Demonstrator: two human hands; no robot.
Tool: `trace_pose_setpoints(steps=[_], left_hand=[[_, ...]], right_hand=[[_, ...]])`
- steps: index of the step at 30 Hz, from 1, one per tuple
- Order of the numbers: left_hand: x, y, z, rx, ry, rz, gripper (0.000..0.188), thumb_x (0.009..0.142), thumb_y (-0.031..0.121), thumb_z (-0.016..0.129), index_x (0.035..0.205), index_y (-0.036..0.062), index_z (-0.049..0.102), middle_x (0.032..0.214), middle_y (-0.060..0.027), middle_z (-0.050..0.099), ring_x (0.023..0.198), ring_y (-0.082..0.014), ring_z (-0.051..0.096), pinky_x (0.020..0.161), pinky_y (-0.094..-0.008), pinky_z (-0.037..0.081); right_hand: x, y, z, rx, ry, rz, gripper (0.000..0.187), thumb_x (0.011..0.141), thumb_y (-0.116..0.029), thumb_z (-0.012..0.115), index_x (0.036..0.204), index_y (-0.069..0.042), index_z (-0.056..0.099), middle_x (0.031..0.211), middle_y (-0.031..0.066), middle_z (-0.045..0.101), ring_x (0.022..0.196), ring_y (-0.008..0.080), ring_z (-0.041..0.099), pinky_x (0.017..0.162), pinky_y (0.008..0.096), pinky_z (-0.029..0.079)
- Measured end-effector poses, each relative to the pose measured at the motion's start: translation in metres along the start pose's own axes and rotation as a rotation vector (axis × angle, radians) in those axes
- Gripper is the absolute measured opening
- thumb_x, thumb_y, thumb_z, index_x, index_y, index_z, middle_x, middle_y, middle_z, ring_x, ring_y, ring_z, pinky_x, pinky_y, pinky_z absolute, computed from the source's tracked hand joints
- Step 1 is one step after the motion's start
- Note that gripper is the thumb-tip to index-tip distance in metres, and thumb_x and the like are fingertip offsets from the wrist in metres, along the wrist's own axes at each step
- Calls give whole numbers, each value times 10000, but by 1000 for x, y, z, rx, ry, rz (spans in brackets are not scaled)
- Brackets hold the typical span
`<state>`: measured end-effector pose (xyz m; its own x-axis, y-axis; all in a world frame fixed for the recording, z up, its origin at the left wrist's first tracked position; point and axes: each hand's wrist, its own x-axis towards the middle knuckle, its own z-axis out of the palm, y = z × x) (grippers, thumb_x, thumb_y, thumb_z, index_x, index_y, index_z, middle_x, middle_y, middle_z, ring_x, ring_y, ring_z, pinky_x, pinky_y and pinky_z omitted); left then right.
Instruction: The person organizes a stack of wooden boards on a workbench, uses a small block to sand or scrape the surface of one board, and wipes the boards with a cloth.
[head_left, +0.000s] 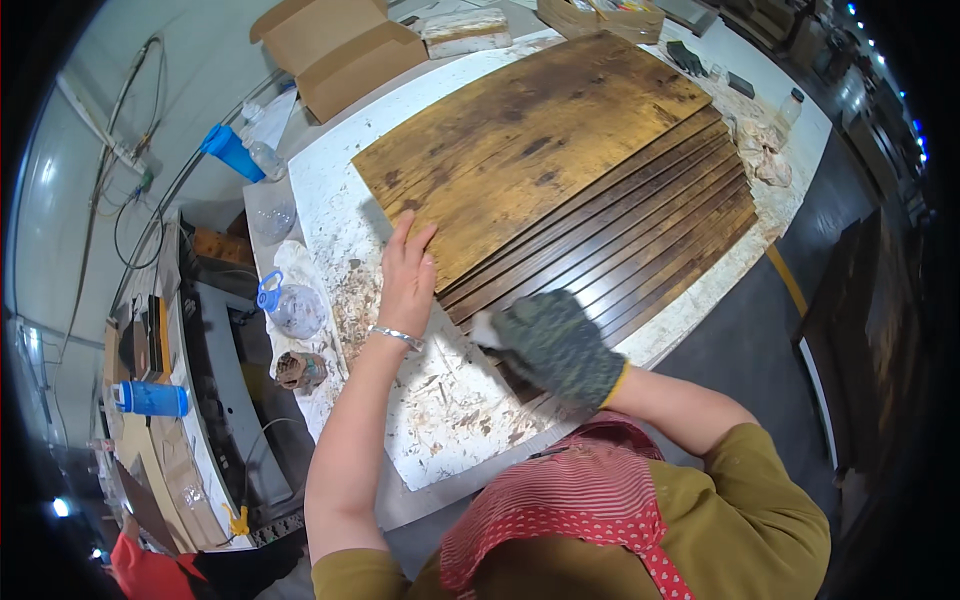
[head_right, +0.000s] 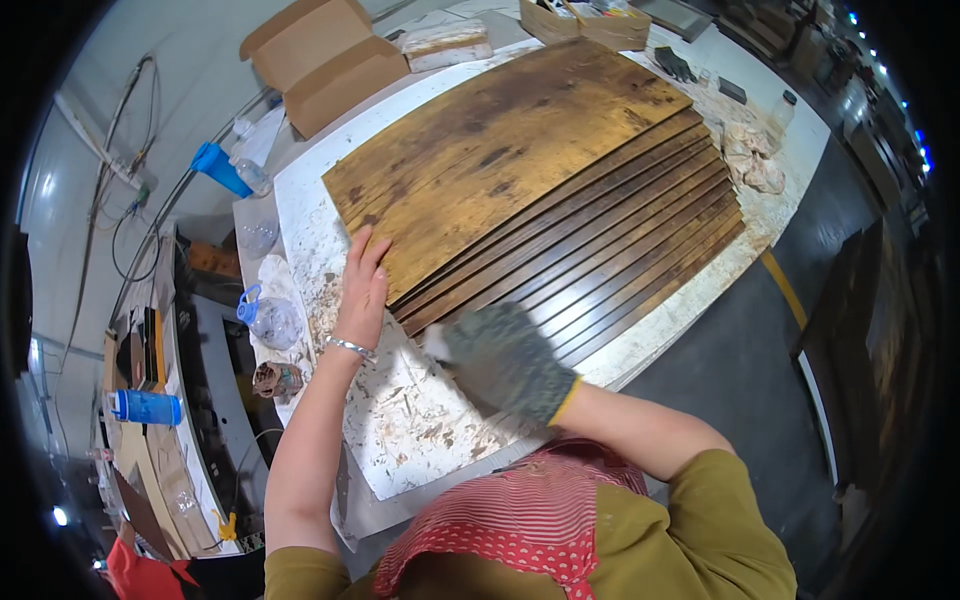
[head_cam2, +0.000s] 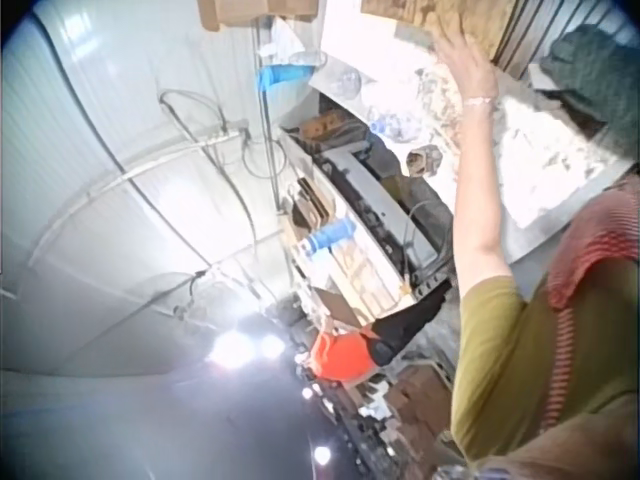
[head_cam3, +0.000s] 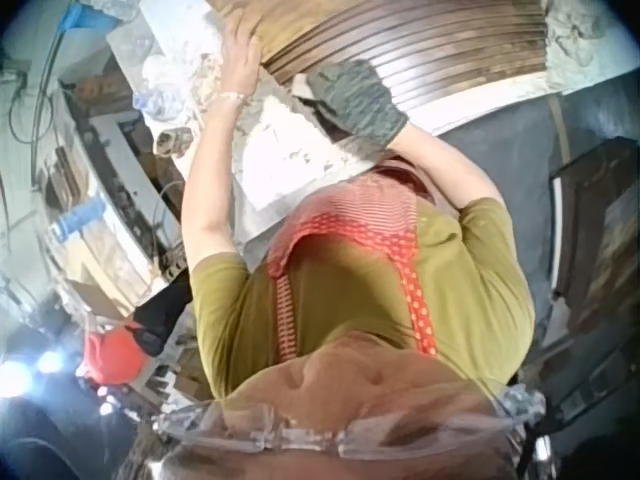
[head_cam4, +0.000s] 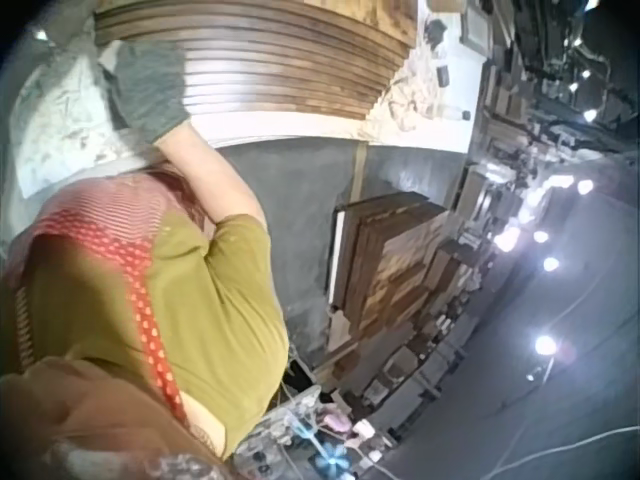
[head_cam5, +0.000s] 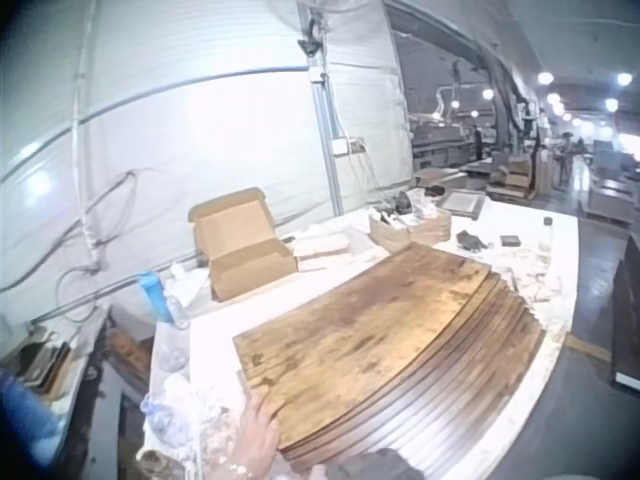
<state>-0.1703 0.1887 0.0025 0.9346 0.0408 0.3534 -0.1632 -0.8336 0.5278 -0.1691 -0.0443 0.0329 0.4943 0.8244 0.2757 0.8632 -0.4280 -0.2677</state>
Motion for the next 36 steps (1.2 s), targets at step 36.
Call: trace_pose_setpoints(steps=[36], left_hand=[[-1,8,1,-62,-22,-104,469,940,322,272,1260,19,431,1447,-146,229,1347,-318,190,1096,-417,150]], right_hand=[[-42,155,-69,-119,-64,81,304,728,-289,613,942,-76,577,791,99,575,762,255,586,719,407,451]])
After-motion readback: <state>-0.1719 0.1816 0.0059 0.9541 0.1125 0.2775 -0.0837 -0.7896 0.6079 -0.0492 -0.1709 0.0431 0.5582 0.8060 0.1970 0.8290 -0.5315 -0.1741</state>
